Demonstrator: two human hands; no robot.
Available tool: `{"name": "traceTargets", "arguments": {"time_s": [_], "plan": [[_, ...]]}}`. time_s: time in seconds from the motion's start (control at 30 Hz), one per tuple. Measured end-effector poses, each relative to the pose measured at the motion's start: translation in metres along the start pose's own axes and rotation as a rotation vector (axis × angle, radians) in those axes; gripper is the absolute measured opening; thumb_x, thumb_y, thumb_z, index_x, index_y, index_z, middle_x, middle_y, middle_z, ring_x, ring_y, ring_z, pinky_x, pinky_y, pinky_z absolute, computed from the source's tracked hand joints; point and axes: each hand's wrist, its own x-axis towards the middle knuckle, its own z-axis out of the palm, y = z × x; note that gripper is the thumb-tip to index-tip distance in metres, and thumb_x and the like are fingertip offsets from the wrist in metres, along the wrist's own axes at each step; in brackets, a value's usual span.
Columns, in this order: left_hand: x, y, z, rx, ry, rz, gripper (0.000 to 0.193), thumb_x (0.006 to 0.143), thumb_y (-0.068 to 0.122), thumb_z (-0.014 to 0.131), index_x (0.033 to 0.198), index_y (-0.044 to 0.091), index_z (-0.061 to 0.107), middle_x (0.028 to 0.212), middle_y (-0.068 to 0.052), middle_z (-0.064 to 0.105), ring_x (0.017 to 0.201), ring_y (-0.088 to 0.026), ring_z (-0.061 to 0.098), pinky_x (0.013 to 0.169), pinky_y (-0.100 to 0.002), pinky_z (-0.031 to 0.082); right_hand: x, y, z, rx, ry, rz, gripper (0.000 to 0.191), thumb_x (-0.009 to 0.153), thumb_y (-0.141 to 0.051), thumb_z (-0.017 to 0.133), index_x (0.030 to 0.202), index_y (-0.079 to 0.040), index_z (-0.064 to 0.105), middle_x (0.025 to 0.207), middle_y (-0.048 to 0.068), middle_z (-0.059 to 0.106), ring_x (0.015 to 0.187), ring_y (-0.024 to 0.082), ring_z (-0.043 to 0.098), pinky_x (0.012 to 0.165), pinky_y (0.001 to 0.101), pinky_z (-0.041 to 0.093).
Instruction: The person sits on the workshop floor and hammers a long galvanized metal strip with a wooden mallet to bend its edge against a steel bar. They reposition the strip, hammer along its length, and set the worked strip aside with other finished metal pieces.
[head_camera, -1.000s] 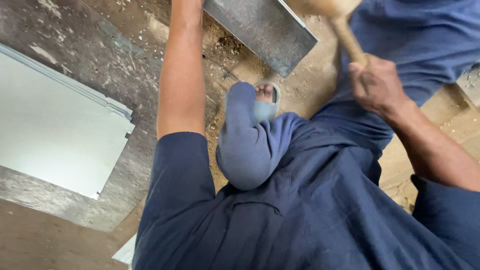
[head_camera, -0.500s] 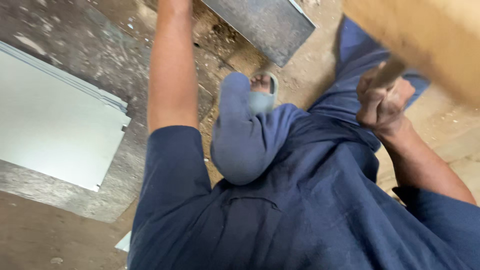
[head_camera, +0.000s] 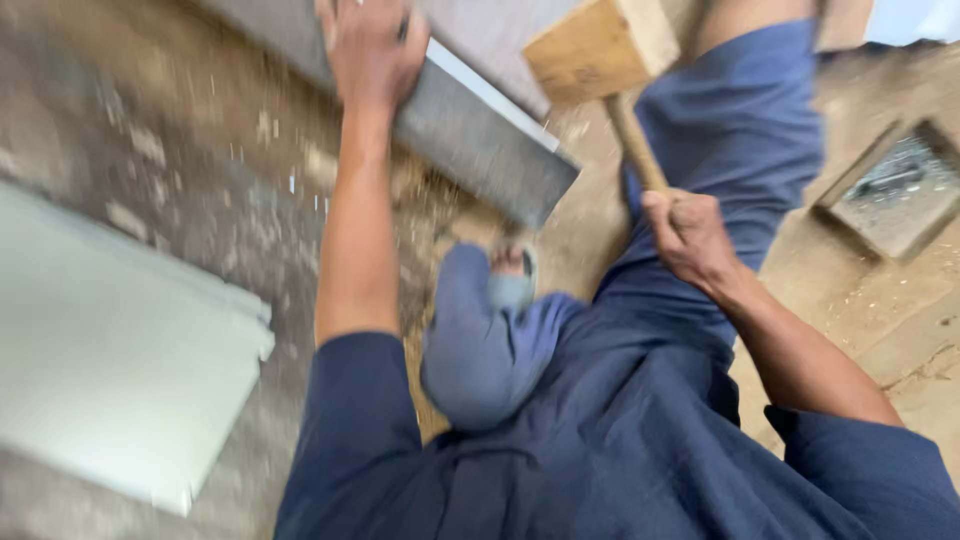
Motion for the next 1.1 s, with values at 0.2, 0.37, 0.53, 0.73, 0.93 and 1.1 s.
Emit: {"name": "traceTargets", "arguments": {"time_s": [0.2, 0.37, 0.53, 0.73, 0.93, 1.1], "plan": [[-0.015, -0.02, 0.023, 0.024, -0.069, 0.016, 0.023, 0.098, 0.032, 0.065, 0.094, 0.013, 0.077, 0.114, -0.006, 0.071, 0.146, -0.031, 0.043, 0.129, -0.061, 0.005, 0.088, -0.049, 0.056, 0.228, 0.29, -0.289, 0.009, 0.095, -0.013, 0.074, 0.096, -0.004, 0.075, 0.087, 0.012, 0.069, 0.072, 0.021, 0.066, 0.061, 0.0342, 0.052], [-0.014, -0.019, 0.008, 0.068, -0.192, 0.111, 0.066, 0.085, 0.073, 0.076, 0.099, 0.008, 0.075, 0.113, -0.009, 0.068, 0.141, -0.033, 0.041, 0.124, -0.063, 0.0, 0.11, -0.082, 0.099, 0.344, 0.342, -0.151, 0.021, 0.091, -0.011, 0.075, 0.109, -0.001, 0.071, 0.084, 0.014, 0.069, 0.077, 0.02, 0.067, 0.066, 0.035, 0.054], [-0.005, -0.016, 0.006, 0.015, -0.271, 0.057, 0.07, 0.071, 0.076, 0.082, 0.092, 0.01, 0.073, 0.113, -0.006, 0.066, 0.137, -0.031, 0.043, 0.125, -0.069, 0.0, 0.114, -0.08, 0.091, 0.353, 0.334, -0.037, 0.011, 0.093, -0.01, 0.072, 0.1, -0.001, 0.072, 0.074, 0.011, 0.068, 0.066, 0.017, 0.066, 0.058, 0.0339, 0.052], [0.034, 0.022, -0.023, 0.019, -0.049, 0.192, 0.072, 0.071, 0.082, 0.082, 0.087, 0.013, 0.068, 0.119, -0.002, 0.061, 0.142, -0.03, 0.038, 0.119, -0.074, -0.001, 0.117, -0.096, 0.047, 0.339, 0.392, -0.054, 0.01, 0.097, -0.011, 0.07, 0.094, -0.001, 0.071, 0.074, 0.006, 0.068, 0.06, 0.012, 0.064, 0.051, 0.0296, 0.052], [0.008, 0.038, -0.067, 0.129, -0.299, 0.102, 0.071, 0.07, 0.082, 0.08, 0.09, 0.014, 0.072, 0.129, -0.006, 0.058, 0.144, -0.032, 0.034, 0.116, -0.077, 0.0, 0.075, -0.098, 0.049, 0.388, 0.273, 0.027, 0.012, 0.095, -0.013, 0.073, 0.099, -0.001, 0.073, 0.077, 0.011, 0.071, 0.066, 0.016, 0.068, 0.058, 0.032, 0.055], [-0.05, 0.035, -0.043, 0.071, -0.459, -0.122, 0.09, 0.059, 0.068, 0.087, 0.137, 0.031, 0.059, 0.167, -0.013, 0.025, 0.155, -0.038, 0.013, 0.121, -0.066, 0.006, 0.048, -0.092, 0.072, 0.302, 0.269, -0.137, 0.027, 0.09, -0.008, 0.075, 0.115, 0.001, 0.072, 0.1, 0.016, 0.075, 0.086, 0.02, 0.073, 0.075, 0.0332, 0.057]]}}
